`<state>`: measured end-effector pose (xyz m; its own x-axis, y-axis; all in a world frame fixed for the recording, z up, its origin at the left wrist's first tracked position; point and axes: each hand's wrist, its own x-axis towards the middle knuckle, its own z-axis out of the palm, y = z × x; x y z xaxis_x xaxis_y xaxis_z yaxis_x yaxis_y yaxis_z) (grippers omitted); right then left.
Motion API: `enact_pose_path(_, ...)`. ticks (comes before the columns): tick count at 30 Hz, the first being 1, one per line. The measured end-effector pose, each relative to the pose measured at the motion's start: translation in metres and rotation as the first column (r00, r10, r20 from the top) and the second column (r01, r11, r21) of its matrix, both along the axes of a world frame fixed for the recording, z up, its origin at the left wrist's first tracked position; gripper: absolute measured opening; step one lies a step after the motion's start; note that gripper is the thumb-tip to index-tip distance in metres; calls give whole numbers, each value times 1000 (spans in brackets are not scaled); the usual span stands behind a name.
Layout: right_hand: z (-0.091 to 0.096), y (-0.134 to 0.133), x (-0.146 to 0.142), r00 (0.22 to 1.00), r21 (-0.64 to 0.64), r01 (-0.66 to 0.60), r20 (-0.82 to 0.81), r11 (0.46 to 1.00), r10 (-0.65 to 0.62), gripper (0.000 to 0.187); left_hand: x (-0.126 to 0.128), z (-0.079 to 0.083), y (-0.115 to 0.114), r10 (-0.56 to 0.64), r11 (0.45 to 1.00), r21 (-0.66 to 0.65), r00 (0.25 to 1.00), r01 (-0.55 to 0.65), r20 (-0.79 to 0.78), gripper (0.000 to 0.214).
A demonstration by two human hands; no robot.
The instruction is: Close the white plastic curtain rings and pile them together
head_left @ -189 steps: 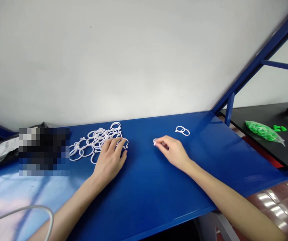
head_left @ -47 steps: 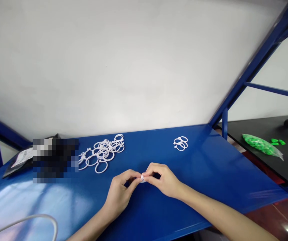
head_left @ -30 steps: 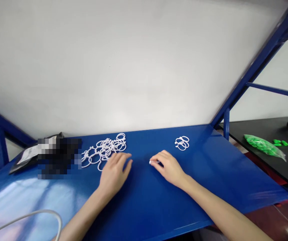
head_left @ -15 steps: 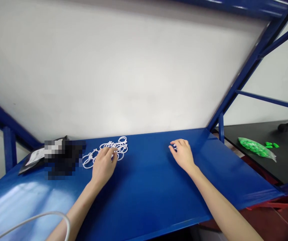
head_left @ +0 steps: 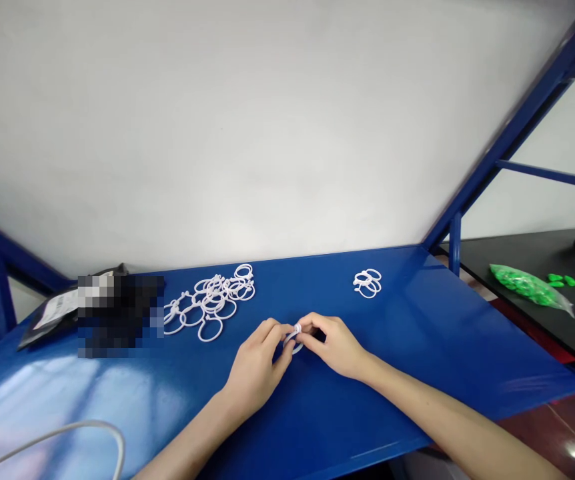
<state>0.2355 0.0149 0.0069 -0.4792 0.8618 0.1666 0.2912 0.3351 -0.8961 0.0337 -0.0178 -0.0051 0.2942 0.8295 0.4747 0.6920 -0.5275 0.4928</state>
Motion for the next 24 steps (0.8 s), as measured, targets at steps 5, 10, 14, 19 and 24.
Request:
enact_pose_path(5, 1, 0, 3, 994, 146, -5, 113, 989, -11, 9, 1, 4, -3, 26, 992, -123, 996, -15, 90, 17)
enact_pose_path(10, 0, -1, 6, 981, 282, -45, 195, 958, -11, 15, 1, 7, -1, 8, 979, -203, 979, 34, 203, 16)
enact_pose_path(14, 1, -1, 6, 978, 298, -57, 208, 953, -6, 15, 0, 11, 1, 27, 969, -245, 966, 39, 258, 13)
enact_pose_path(19, 3, -2, 4, 997, 125, 4, 76, 992, -13, 9, -3, 13, 1, 33, 949, -309, 958, 60, 287, 13)
enact_pose_path(24, 4, -3, 4, 999, 42, 33, 3, 999, -33, 10, -3, 12, 1, 40, 944, -322, 951, 65, 307, 13)
